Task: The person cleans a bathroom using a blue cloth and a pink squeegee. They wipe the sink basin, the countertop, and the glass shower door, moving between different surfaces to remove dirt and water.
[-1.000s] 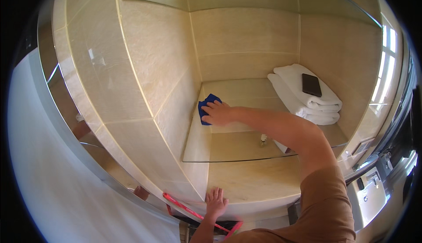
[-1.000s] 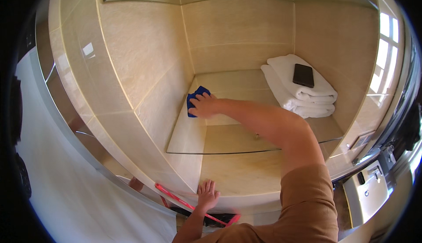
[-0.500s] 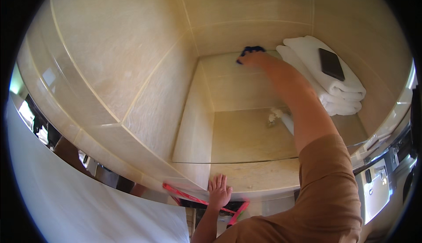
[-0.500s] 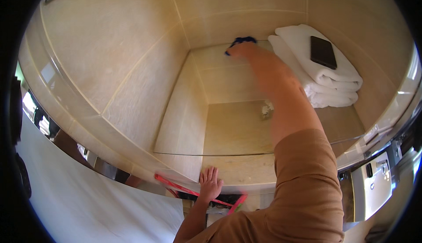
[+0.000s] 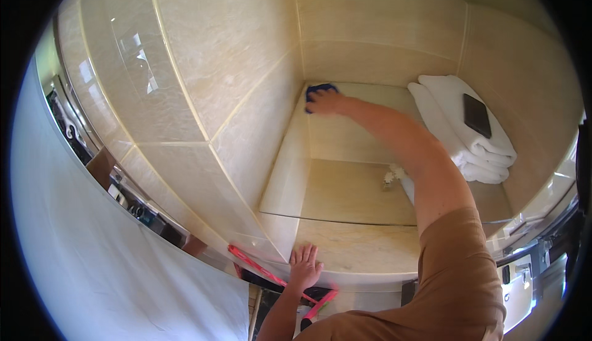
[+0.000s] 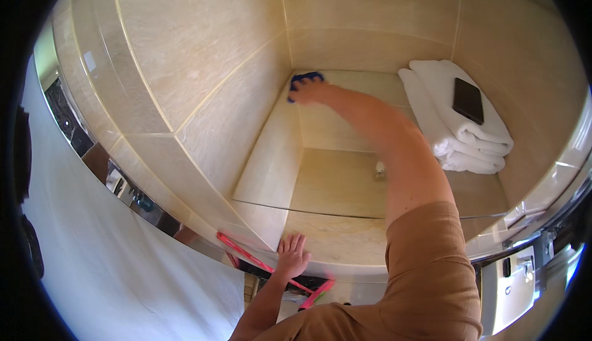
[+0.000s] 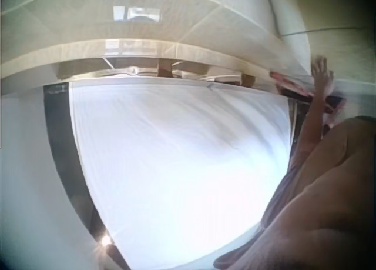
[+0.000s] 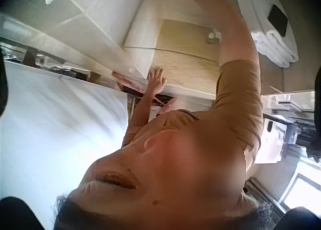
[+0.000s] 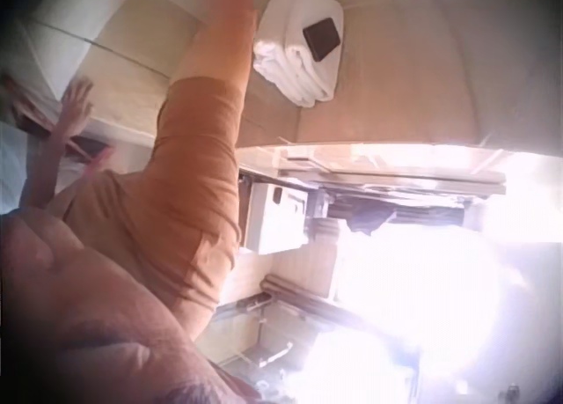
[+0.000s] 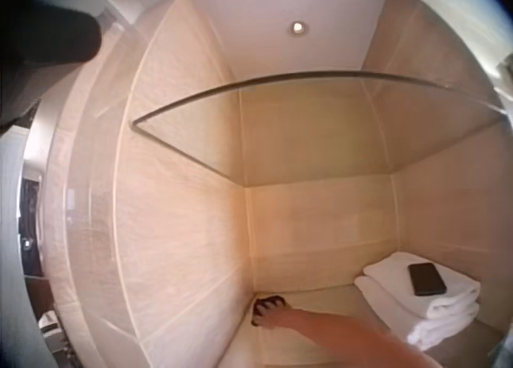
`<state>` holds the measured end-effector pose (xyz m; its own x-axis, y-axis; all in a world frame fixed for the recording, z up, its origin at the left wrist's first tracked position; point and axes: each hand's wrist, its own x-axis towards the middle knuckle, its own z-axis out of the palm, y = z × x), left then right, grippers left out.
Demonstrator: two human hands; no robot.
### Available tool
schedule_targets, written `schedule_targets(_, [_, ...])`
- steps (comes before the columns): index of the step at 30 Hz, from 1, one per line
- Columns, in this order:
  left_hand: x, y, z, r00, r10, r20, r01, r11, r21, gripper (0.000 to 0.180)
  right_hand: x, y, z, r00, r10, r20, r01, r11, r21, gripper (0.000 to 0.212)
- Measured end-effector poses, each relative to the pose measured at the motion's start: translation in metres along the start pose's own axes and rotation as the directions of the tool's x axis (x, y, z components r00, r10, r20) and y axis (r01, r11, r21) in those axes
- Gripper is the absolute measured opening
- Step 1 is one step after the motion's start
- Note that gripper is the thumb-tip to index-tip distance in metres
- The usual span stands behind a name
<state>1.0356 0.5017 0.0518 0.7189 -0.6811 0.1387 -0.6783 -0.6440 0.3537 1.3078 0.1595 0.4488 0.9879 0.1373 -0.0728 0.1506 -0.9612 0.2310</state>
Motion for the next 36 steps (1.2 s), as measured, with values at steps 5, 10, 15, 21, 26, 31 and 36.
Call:
schedule_targets(5, [-0.005, -0.005, -0.006, 0.996, -0.06, 0.071, 0.057, 0.997, 0.047, 0.073, -0.099, -0.117, -0.023, 0.988, 0.049, -0.143, 0.002, 0.942, 0.336, 0.077])
schedule_targets(10, [-0.004, -0.008, -0.007, 0.996, -0.053, 0.076, 0.051, 0.998, 0.028, 0.072, -0.153, -0.087, -0.002, 0.991, 0.026, -0.13, 0.008, 0.966, 0.26, 0.081])
schedule_targets(15, [0.003, 0.002, 0.0, 0.998, -0.007, 0.054, 0.007, 1.0, -0.004, 0.072, -0.219, -0.013, 0.02, 0.809, 0.586, 0.039, -0.579, 0.784, 0.225, 0.084])
schedule_targets(21, [-0.001, -0.008, -0.001, 0.997, -0.029, 0.068, 0.03, 1.0, -0.003, 0.073, -0.31, -0.078, -0.018, 0.84, 0.539, 0.062, -0.53, 0.793, 0.301, 0.076])
schedule_targets(26, [0.0, -0.007, -0.004, 0.996, -0.029, 0.086, 0.031, 0.999, -0.02, 0.072, -0.41, -0.111, -0.001, 0.885, 0.319, -0.339, -0.202, 0.919, 0.338, 0.056])
schedule_targets(31, [-0.002, -0.008, -0.003, 0.996, -0.02, 0.091, 0.019, 1.0, 0.005, 0.073, -0.502, -0.109, 0.008, 0.694, 0.42, -0.584, -0.141, 0.876, 0.462, 0.036])
schedule_targets(36, [-0.001, -0.006, -0.001, 0.997, 0.008, 0.073, -0.009, 1.0, 0.022, 0.072, -0.573, -0.07, 0.046, 0.426, 0.566, -0.706, -0.425, 0.814, 0.396, 0.029])
